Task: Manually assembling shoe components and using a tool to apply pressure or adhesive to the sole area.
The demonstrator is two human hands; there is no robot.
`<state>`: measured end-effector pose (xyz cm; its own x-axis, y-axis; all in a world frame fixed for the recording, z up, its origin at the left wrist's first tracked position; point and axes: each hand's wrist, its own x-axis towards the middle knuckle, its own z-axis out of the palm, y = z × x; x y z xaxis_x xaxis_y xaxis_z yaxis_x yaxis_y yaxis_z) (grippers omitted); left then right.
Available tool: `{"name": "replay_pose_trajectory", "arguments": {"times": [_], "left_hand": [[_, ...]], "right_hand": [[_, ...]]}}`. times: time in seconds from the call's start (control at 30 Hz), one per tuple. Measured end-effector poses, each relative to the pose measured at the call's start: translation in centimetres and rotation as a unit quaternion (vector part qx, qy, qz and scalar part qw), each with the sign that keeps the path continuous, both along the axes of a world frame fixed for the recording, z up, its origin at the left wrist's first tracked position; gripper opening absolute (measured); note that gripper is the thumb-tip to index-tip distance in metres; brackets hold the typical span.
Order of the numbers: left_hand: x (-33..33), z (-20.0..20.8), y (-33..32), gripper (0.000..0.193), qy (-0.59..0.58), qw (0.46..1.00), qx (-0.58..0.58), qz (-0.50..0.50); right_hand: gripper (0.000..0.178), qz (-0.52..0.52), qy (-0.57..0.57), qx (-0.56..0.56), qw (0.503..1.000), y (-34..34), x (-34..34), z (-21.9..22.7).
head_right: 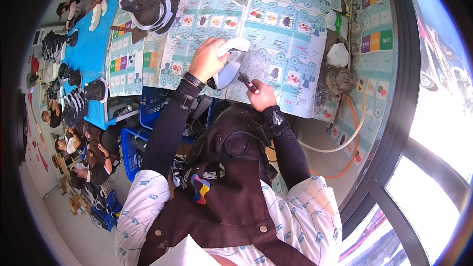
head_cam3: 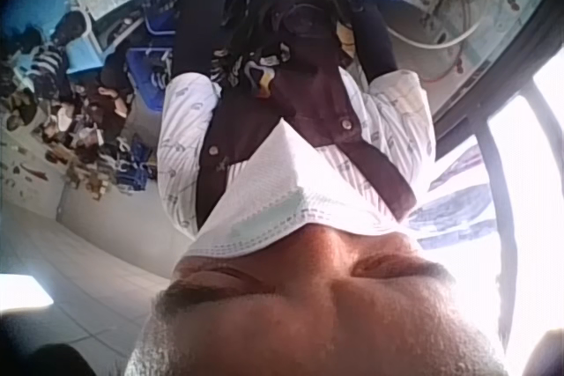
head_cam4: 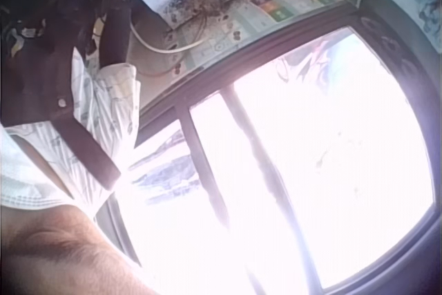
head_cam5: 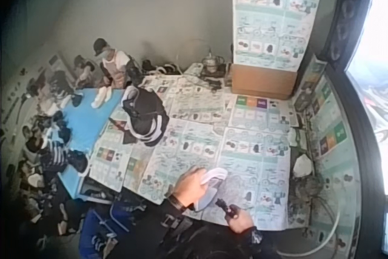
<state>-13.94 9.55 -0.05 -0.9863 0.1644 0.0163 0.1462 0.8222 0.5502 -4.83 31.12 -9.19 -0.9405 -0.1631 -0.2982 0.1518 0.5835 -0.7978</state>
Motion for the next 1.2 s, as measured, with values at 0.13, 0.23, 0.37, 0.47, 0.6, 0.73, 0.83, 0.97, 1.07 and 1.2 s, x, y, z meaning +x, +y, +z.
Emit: {"name": "replay_pose_trajectory", "arguments": {"times": [0.13,0.23,0.37,0.47,0.6,0.73,0.83,0.97,1.07,1.2], "left_hand": [[0.0,0.1,-0.1,0.029,0.004,1.0,0.005,-0.007],[0.0,0.1,-0.3,0.029,-0.006,1.0,0.002,-0.006],[0.2,0.2,-0.2,0.029,-0.009,1.0,0.002,-0.003],[0.5,0.2,-0.3,0.028,-0.005,1.0,0.001,0.001],[0.3,0.1,-0.1,0.026,-0.004,1.0,0.003,-0.005],[0.4,0.0,0.0,0.025,-0.005,1.0,0.002,-0.009],[0.3,-0.1,-0.1,0.026,0.003,1.0,0.002,-0.006],[0.5,0.2,-0.1,0.026,0.008,1.0,-0.012,-0.003],[0.6,0.3,0.0,0.027,0.0,1.0,-0.011,-0.005],[0.8,0.2,-0.3,0.029,0.007,1.0,-0.005,0.0]], "right_hand": [[0.024,0.039,-0.04,-0.031,0.998,-0.4,0.4,-0.6],[0.024,0.054,-0.082,-0.053,0.994,-0.5,0.6,-0.5],[0.022,0.042,-0.051,-0.029,0.997,-0.3,0.5,-0.8],[0.017,-0.027,0.014,0.003,1.0,-0.3,0.3,0.1],[0.017,-0.026,0.018,0.02,0.999,-0.3,0.3,0.1],[0.019,-0.014,0.003,0.017,1.0,-0.3,0.7,-0.5],[0.023,-0.002,-0.021,-0.001,1.0,-0.4,0.8,-1.0],[0.028,0.028,-0.073,-0.024,0.997,-0.5,0.8,-1.4],[0.028,0.024,-0.073,-0.038,0.996,-0.6,0.8,-1.9],[0.026,-0.006,-0.02,-0.01,1.0,-0.9,0.6,-1.2]]}}
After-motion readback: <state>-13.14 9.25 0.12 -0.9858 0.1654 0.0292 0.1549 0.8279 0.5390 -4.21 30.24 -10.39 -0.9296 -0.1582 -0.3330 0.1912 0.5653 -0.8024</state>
